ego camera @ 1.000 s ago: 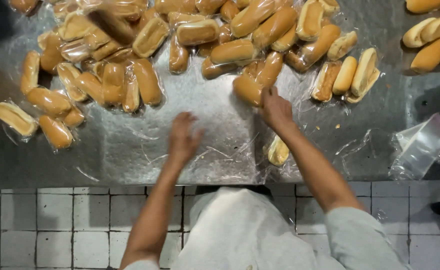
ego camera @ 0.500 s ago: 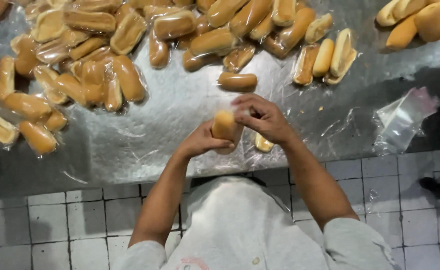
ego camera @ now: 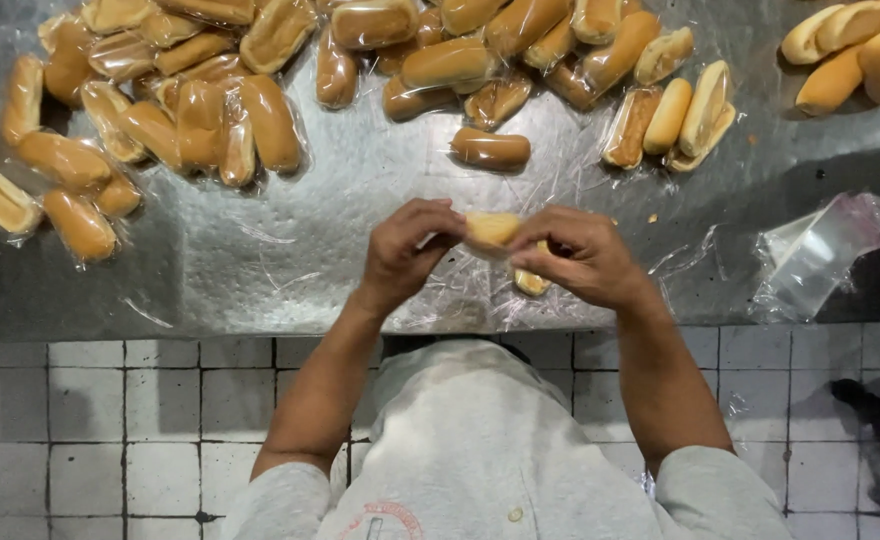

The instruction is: Wrapping individual hot dog buns in plastic wrap on a metal table.

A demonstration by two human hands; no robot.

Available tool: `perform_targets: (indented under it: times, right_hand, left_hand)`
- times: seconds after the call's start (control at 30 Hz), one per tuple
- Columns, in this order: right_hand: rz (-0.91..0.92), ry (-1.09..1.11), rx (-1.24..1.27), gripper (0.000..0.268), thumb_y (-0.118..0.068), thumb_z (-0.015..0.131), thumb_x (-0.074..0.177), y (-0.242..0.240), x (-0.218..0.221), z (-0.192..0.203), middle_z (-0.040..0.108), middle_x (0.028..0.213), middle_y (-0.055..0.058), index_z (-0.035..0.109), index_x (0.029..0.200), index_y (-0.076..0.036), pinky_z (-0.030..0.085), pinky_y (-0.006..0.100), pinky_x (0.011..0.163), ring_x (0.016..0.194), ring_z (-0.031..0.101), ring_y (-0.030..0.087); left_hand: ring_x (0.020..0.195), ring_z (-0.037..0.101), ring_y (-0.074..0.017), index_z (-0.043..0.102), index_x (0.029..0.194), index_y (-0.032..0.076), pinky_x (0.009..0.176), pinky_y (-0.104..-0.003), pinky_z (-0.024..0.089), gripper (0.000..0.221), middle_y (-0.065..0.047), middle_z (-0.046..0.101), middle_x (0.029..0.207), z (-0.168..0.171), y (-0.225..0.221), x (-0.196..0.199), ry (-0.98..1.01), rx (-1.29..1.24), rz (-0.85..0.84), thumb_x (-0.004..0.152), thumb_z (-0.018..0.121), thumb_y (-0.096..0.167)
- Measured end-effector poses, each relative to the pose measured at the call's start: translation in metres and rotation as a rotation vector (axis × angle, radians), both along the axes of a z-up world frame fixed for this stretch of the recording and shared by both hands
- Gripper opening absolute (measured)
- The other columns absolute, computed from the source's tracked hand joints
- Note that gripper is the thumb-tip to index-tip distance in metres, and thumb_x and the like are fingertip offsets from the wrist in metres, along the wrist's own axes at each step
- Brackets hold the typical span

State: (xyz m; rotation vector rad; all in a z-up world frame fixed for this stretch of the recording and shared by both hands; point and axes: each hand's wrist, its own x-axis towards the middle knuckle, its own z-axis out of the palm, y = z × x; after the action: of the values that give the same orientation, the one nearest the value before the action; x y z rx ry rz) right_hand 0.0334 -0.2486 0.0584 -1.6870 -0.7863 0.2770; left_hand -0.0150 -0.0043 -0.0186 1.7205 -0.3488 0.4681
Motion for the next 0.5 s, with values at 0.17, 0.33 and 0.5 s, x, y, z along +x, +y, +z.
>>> perform_targets:
  times: [0.17,0.33,0.5]
  right_hand:
    - [-0.011,-0.1,-0.155,0.008,-0.016,0.078,0.092,0.018,0.001,0.022,0.07,0.079,0.01,0.077,0.09,-0.008,0.048,0.034,0.059,0.066,0.063,0.024]
    - [0.184,-0.123,-0.342,0.016,-0.021,0.081,0.085,0.035,0.01,0.02,0.071,0.08,0.013,0.07,0.086,-0.008,0.052,0.046,0.066,0.074,0.068,0.037]
    - [0.219,-0.159,-0.205,0.014,-0.022,0.076,0.086,0.03,0.002,-0.031,0.067,0.068,0.0,0.066,0.079,-0.015,0.051,0.032,0.058,0.062,0.065,0.022]
  left_hand:
    - [0.082,0.075,-0.0193,0.079,0.088,0.014,0.077,-0.032,0.063,0.008,-0.001,0.072,0.095,0.014,-0.011,-0.005,-0.343,0.321,0.151,0.088,0.08,0.006]
    - [0.083,0.075,-0.0219,0.076,0.097,0.013,0.073,-0.031,0.063,0.005,-0.008,0.071,0.106,0.036,-0.003,-0.011,-0.457,0.526,0.093,0.093,0.077,0.011]
    - [0.096,0.076,-0.0295,0.074,0.095,0.005,0.081,-0.035,0.063,0.004,-0.014,0.073,0.118,0.022,-0.007,-0.027,-0.214,0.363,0.066,0.093,0.076,0.008]
